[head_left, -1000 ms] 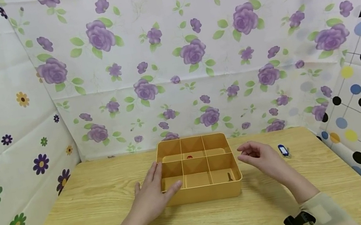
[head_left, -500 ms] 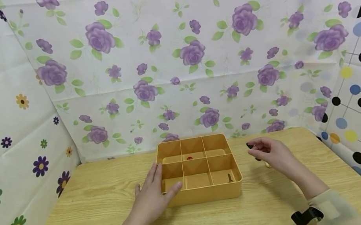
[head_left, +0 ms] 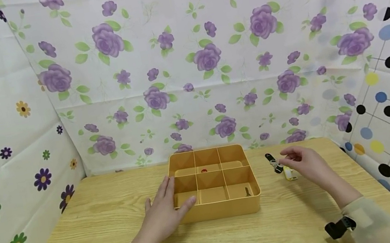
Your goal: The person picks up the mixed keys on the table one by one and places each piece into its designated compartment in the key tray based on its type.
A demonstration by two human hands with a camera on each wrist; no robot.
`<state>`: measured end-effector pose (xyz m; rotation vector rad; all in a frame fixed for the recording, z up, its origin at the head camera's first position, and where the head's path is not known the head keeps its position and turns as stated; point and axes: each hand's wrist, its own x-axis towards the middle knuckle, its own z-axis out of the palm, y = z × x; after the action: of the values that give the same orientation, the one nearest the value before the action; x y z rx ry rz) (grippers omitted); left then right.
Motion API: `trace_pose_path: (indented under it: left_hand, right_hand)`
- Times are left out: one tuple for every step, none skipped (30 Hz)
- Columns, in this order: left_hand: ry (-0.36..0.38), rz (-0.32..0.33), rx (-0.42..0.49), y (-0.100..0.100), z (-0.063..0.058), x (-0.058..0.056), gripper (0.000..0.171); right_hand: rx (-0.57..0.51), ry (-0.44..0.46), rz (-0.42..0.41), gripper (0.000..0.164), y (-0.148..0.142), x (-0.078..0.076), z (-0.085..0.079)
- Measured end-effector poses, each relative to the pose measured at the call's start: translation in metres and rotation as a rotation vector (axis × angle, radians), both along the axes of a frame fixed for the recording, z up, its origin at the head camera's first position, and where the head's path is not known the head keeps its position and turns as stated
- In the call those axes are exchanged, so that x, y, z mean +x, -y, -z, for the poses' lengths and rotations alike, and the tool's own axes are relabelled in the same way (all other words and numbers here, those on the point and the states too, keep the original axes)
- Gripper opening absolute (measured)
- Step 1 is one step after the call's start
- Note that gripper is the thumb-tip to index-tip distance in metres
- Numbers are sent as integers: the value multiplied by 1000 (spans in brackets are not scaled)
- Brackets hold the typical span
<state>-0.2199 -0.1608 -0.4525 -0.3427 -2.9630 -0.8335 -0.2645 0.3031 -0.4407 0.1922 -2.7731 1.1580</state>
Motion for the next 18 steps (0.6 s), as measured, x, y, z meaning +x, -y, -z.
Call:
trace_pose_path:
  left_hand:
    - [1,0,1,0,0,0,112]
    - [1,-1,0,0,0,0,112]
    - [2,-2,-2,0,-1,0,111]
    - [3,-3,-3,0,-1,0,110]
    - [4,-4,-3,0,-1,0,110]
    - [4,-4,-5,-1,-1,0,109]
    - [3,-5,-6,-1,-1,0,108]
    - [3,-6,-8,-1,-2,-1,108]
    - [2,-6,-9,-1,-2,-1,107]
    - [2,-5,-8,-1,-2,-1,107]
    - [2,-5,-7,-1,-2,-1,107]
    - [1,-5,-7,-1,-1,-1,107]
    - [0,-5,-8,-1,-1,-1,107]
    - [-1,-4,-9,-1,-1,-1,107]
    - [-2,-4,-10,-1,-1,-1,107]
    - [-1,-4,-9,0,0,-1,107]
    - [-2,-4,-9,0,0,-1,108]
    - [-2,-4,-11,0,0,-1,108]
  right_hand:
    - [8,1,-2,48,-2,0,0]
    - [15,2,-3,48,-4,0,1]
    - [25,2,0,49,-6,0,2]
    - [34,4,3,49,-9,-1,3]
    - [43,7,6,50,-11,-1,3]
    - [50,12,11,50,-13,-2,4]
    - [56,18,16,50,-16,-2,5]
    - [63,24,22,50,-18,-3,6]
    - [69,31,23,50,-20,-3,7]
    - [73,38,23,50,-21,-3,8]
    - [77,45,23,50,-23,-4,8]
    - [80,51,25,50,-24,-4,9]
    - [82,56,24,50,-26,-4,10]
    - [85,60,23,49,-26,-4,10]
    - [88,63,20,49,-27,-4,11]
    - [88,69,20,49,-28,-4,11]
    - [88,75,18,49,-29,-4,11]
    - [90,80,18,49,-30,-4,12]
